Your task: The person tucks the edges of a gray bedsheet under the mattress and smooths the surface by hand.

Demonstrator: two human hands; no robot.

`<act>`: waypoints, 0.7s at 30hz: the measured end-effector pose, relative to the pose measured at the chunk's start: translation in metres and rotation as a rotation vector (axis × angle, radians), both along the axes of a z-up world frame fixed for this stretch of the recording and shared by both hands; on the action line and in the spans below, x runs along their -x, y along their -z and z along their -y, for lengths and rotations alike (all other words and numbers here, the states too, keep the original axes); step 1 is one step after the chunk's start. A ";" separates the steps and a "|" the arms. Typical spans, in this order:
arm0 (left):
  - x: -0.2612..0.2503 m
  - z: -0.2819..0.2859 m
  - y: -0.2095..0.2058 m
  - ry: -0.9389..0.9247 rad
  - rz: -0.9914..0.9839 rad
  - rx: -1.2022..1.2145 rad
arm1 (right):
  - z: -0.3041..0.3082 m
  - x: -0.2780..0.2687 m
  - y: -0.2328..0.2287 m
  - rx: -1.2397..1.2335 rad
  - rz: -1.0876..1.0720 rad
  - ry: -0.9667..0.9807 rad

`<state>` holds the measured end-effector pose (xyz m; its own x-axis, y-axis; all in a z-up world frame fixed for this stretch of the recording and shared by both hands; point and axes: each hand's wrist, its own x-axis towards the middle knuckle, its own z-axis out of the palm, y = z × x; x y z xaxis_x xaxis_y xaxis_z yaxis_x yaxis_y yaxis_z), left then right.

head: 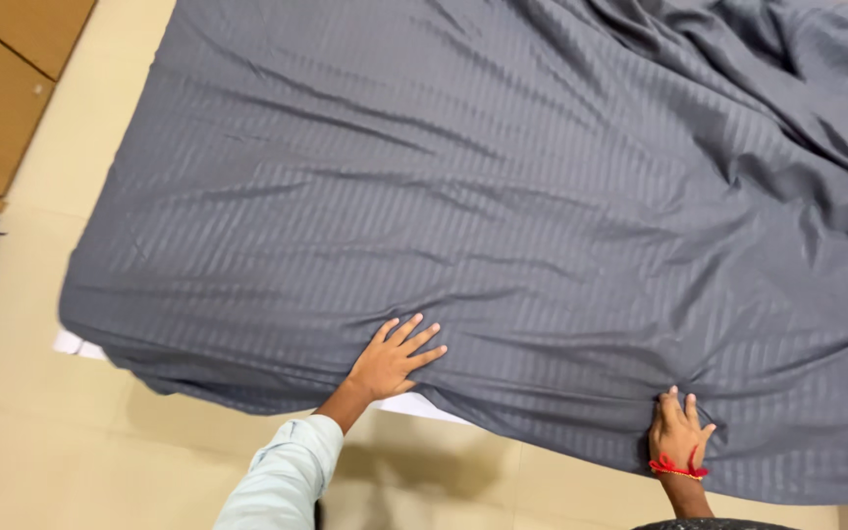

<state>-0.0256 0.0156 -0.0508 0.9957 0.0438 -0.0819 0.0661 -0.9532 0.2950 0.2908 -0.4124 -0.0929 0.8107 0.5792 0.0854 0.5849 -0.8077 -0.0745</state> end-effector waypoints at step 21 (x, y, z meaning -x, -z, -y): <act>-0.012 0.006 0.024 -0.094 0.355 0.427 | -0.153 0.240 -0.013 -0.512 0.324 -0.646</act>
